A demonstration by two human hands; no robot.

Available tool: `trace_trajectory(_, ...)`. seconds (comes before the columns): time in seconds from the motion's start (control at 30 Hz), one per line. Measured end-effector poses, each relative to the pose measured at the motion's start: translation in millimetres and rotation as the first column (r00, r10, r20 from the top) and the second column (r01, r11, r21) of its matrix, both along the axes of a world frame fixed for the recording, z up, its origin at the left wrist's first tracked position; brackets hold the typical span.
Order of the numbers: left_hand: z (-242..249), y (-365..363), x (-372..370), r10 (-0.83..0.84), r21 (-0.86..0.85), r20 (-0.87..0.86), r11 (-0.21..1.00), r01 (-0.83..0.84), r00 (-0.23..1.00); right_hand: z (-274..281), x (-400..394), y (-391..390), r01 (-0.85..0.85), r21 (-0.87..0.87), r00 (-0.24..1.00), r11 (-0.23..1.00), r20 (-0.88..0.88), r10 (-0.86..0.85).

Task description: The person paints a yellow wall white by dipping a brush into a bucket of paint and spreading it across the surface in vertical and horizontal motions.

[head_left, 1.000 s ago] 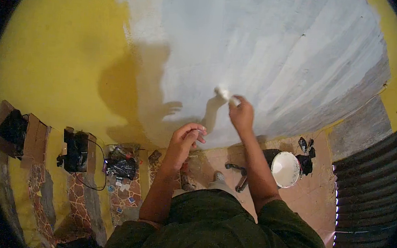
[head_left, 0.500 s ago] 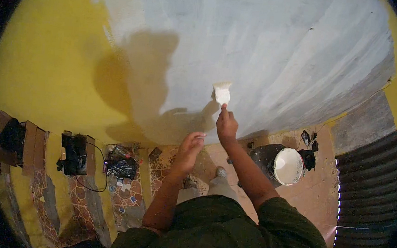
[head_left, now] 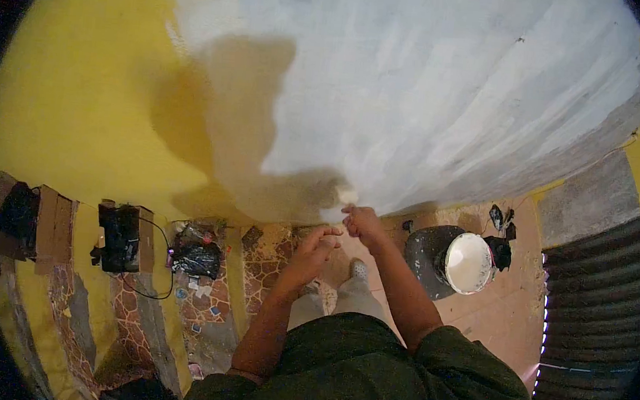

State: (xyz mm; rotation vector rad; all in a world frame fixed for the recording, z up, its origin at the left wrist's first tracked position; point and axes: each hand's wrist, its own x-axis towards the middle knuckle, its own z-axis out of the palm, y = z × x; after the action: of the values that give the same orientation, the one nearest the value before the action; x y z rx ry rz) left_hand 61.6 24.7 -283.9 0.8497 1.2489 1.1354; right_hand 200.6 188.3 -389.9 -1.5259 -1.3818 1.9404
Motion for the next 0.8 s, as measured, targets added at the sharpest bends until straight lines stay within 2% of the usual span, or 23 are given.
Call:
trace_trajectory(0.03,5.1,-1.2,-1.8,0.002,0.029,0.012,1.000,-0.002,1.000,15.2,-4.2,8.3,-0.005,0.008,0.994,1.000,-0.111,0.006)
trace_trajectory(0.07,8.7,-1.8,-4.1,0.006,0.040,0.002,0.999,-0.006,1.000,45.0,-12.3,21.3,0.155,-0.109,0.976,0.982,-0.139,-0.170)
trace_trajectory(0.17,21.2,-5.5,-11.8,0.025,0.049,-0.032,0.999,-0.023,0.999,161.2,-2.0,54.4,0.064,-0.027,0.916,0.998,-0.394,-0.070)
trace_trajectory(0.2,29.4,-6.7,-13.3,0.027,0.100,-0.117,0.995,-0.015,0.993,206.5,0.6,50.6,0.080,-0.007,0.900,0.997,-0.430,-0.075)
trace_trajectory(0.23,35.0,-7.6,-14.5,0.031,0.147,-0.199,0.989,-0.001,0.979,245.3,3.5,39.2,0.078,0.088,0.896,0.993,-0.442,-0.032)
trace_trajectory(0.27,35.5,-8.4,-16.2,0.035,0.156,-0.205,0.988,-0.003,0.978,275.4,6.2,29.3,0.080,0.182,0.893,0.980,-0.450,0.011)
trace_trajectory(0.3,33.8,-9.6,-17.9,0.022,0.170,-0.180,0.985,0.010,0.983,295.8,9.5,21.5,0.079,0.192,0.891,0.978,-0.454,0.017)
trace_trajectory(0.37,35.5,-8.8,-18.1,0.006,0.194,-0.156,0.981,0.024,0.988,319.8,16.5,10.3,0.095,0.403,0.874,0.910,-0.471,0.117)
trace_trajectory(0.4,37.9,-8.4,-17.2,-0.004,0.202,-0.137,0.979,0.032,0.991,322.4,12.4,7.8,0.160,0.501,0.879,0.850,-0.464,0.108)
trace_trajectory(0.43,40.4,-8.2,-15.8,-0.017,0.208,-0.117,0.977,0.041,0.993,318.8,8.2,10.9,0.166,0.505,0.879,0.847,-0.465,0.106)
trace_trajectory(0.5,51.5,-6.3,-12.5,-0.051,0.218,-0.116,0.973,0.076,0.992,290.8,1.5,31.4,0.211,0.542,0.947,0.813,-0.321,-0.032)
trace_trajectory(0.53,55.2,-4.0,-11.4,-0.078,0.226,-0.113,0.969,0.102,0.991,266.6,2.6,46.2,0.179,0.480,0.965,0.859,-0.255,-0.058)
trace_trajectory(0.6,55.7,-0.7,-9.2,-0.093,0.230,-0.152,0.965,0.127,0.984,199.6,-7.7,65.2,0.158,0.548,0.987,0.821,-0.079,-0.137)
trace_trajectory(0.67,53.3,3.2,-6.4,-0.111,0.226,-0.185,0.962,0.152,0.976,129.1,-9.8,67.1,0.126,0.609,0.992,0.783,-0.061,-0.112)
trace_trajectory(0.7,49.7,4.8,-5.2,-0.132,0.211,-0.173,0.963,0.167,0.976,110.5,-9.3,58.3,0.139,0.499,0.989,0.855,-0.023,-0.148)
trace_trajectory(0.77,43.3,7.1,0.0,-0.163,0.190,-0.159,0.963,0.192,0.974,70.4,-0.4,50.9,0.136,0.466,0.988,0.874,-0.002,-0.153)
trace_trajectory(0.8,40.1,7.4,3.5,-0.148,0.173,-0.129,0.970,0.170,0.980,50.1,4.4,48.5,0.139,0.347,0.987,0.927,0.031,-0.159)
